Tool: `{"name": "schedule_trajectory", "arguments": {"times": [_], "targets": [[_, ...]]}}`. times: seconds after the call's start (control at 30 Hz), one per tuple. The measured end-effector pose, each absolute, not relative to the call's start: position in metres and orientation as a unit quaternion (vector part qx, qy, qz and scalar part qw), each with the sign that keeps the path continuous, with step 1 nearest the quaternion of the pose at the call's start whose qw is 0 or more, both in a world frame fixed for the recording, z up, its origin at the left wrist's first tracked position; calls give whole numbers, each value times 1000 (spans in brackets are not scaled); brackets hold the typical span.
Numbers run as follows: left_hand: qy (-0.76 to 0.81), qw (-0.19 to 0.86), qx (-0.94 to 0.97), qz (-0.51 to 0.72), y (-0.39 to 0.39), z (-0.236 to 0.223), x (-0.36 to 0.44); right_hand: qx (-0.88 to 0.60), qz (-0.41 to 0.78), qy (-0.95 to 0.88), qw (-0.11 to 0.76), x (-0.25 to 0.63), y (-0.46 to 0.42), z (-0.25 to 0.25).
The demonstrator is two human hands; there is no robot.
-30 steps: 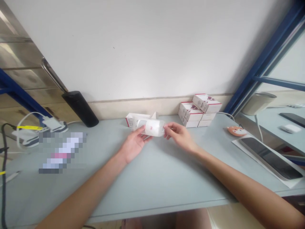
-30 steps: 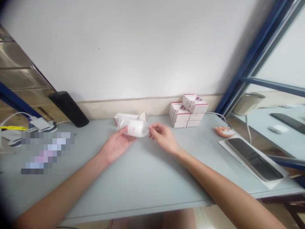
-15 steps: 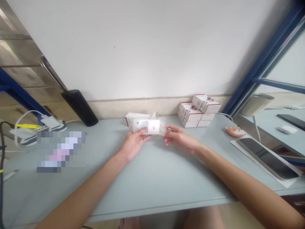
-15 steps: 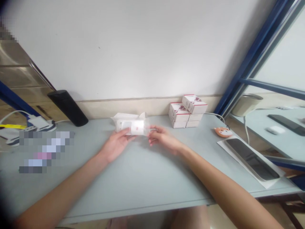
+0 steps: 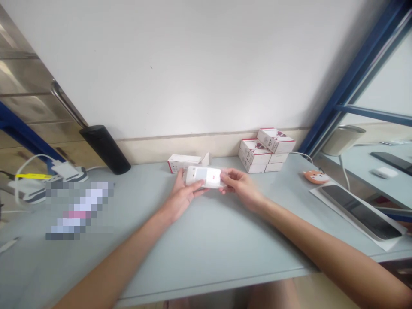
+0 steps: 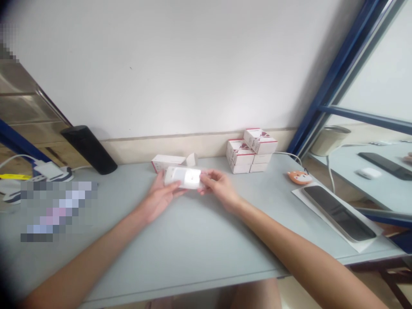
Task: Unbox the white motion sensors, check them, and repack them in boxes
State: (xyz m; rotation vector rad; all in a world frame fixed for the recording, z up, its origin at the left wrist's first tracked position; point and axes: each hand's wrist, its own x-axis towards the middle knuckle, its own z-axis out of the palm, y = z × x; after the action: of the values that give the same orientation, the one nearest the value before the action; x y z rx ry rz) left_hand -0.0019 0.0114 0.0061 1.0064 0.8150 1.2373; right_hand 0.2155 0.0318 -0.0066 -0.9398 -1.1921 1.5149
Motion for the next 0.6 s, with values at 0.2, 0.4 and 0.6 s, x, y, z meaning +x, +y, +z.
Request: {"name": "schedule_trajectory", "arguments": {"times": [0.2, 0.4, 0.6], "targets": [[367, 451, 650, 488, 21, -13, -11, -375, 664, -396, 512, 224, 41, -13], [455, 161, 747, 456, 24, -18, -18, -374, 675, -404, 492, 228, 43, -9], [431, 27, 814, 389, 32, -9, -33, -380, 627, -469, 493, 230, 46, -10]]}}
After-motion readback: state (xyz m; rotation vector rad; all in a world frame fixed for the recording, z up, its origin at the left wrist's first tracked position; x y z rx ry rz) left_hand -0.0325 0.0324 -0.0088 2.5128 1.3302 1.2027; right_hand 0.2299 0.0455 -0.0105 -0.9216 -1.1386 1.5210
